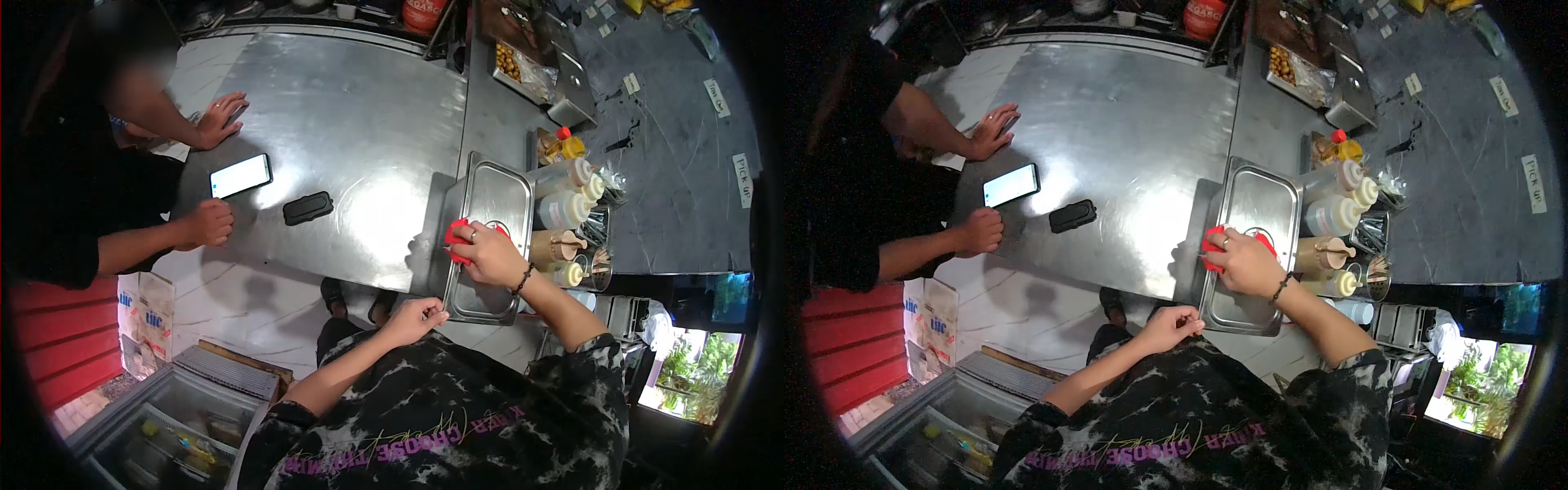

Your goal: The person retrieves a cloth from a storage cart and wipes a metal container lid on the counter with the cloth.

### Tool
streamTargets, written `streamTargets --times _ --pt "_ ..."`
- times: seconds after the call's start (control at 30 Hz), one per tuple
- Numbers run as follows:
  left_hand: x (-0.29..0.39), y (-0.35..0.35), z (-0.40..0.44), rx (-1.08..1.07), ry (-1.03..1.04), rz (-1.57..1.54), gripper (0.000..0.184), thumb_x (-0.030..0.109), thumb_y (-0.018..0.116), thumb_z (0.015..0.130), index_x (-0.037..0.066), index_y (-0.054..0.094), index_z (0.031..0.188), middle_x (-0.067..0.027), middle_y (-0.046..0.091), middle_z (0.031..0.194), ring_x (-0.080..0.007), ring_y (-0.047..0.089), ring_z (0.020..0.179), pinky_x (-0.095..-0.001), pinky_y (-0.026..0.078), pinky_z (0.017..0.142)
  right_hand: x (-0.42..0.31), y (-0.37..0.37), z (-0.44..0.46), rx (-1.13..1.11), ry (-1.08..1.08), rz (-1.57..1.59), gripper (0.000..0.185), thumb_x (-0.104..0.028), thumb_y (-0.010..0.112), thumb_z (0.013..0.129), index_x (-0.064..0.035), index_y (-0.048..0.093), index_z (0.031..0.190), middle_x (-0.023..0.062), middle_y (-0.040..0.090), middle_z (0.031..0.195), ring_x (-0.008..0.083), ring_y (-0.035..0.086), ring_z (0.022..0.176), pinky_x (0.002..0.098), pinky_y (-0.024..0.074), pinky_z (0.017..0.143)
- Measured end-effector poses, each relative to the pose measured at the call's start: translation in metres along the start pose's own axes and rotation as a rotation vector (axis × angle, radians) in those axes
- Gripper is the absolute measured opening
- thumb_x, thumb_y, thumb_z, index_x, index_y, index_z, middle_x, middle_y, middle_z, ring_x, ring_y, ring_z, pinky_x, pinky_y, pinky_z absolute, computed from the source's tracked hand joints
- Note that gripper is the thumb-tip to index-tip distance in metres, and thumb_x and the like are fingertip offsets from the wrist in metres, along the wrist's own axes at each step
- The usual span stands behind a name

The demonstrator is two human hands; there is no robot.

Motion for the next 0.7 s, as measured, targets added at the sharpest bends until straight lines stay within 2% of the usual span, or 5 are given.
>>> streamTargets --times 0.13,0.23,0.43,0.6,0.7 --pt "-0.008 0.000 0.003 -0.007 0.043 -0.037 0.022 0.020 0.057 0.088 0.001 0.056 0.077 -0.0002 0.060 0.068 -0.0035 0.052 0.063 -0.0214 0.043 0.059 0.040 -0.004 0.020 0.179 0.057 -0.149 0.031 -0.004 0.058 0.066 -0.0116 0.065 0.095 0.0097 0.056 0.108 0.0302 0.053 0.096 0.0388 0.0486 0.075" --pt "-0.006 -0.001 0.004 -0.023 0.063 -0.016 0.022 0.021 0.057 0.088 0.002 0.055 0.077 0.0002 0.060 0.067 -0.0034 0.051 0.062 -0.0213 0.042 0.058 0.069 -0.023 0.049 0.107 0.227 -0.212 0.031 -0.002 0.057 0.069 -0.0115 0.063 0.098 0.0114 0.056 0.111 0.0318 0.054 0.100 0.0388 0.0482 0.080" --pt "-0.008 -0.003 0.005 -0.038 0.051 -0.009 0.023 0.021 0.058 0.087 0.001 0.054 0.075 -0.0028 0.061 0.066 -0.0073 0.053 0.061 -0.0246 0.043 0.060 0.087 0.000 0.049 0.381 0.379 -0.256 0.047 0.002 0.049 0.070 -0.0089 0.057 0.115 0.0183 0.053 0.116 0.0380 0.050 0.103 0.0409 0.0436 0.090" --pt "-0.015 -0.003 0.008 -0.074 0.031 0.006 0.022 0.020 0.057 0.088 0.001 0.055 0.077 -0.0011 0.062 0.070 -0.0050 0.054 0.065 -0.0214 0.043 0.061 0.003 0.021 -0.003 0.298 0.373 -0.041 0.054 0.006 0.049 0.065 -0.0105 0.057 0.116 0.0164 0.048 0.125 0.0378 0.048 0.109 0.0417 0.0431 0.090" --pt "-0.019 -0.003 0.010 -0.119 -0.023 -0.036 0.018 0.016 0.058 0.088 0.000 0.056 0.081 -0.0029 0.062 0.072 -0.0065 0.056 0.068 -0.0221 0.045 0.063 -0.049 0.032 -0.045 0.218 0.214 0.023 0.054 0.003 0.055 0.065 -0.0125 0.056 0.116 0.0144 0.047 0.129 0.0335 0.052 0.100 0.0407 0.0418 0.089"
Point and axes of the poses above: each hand's wrist, its own z-axis towards the middle knuckle, its own y-axis out of the palm, x = y × z, the point moved 1 cm from there along z, towards the middle knuckle
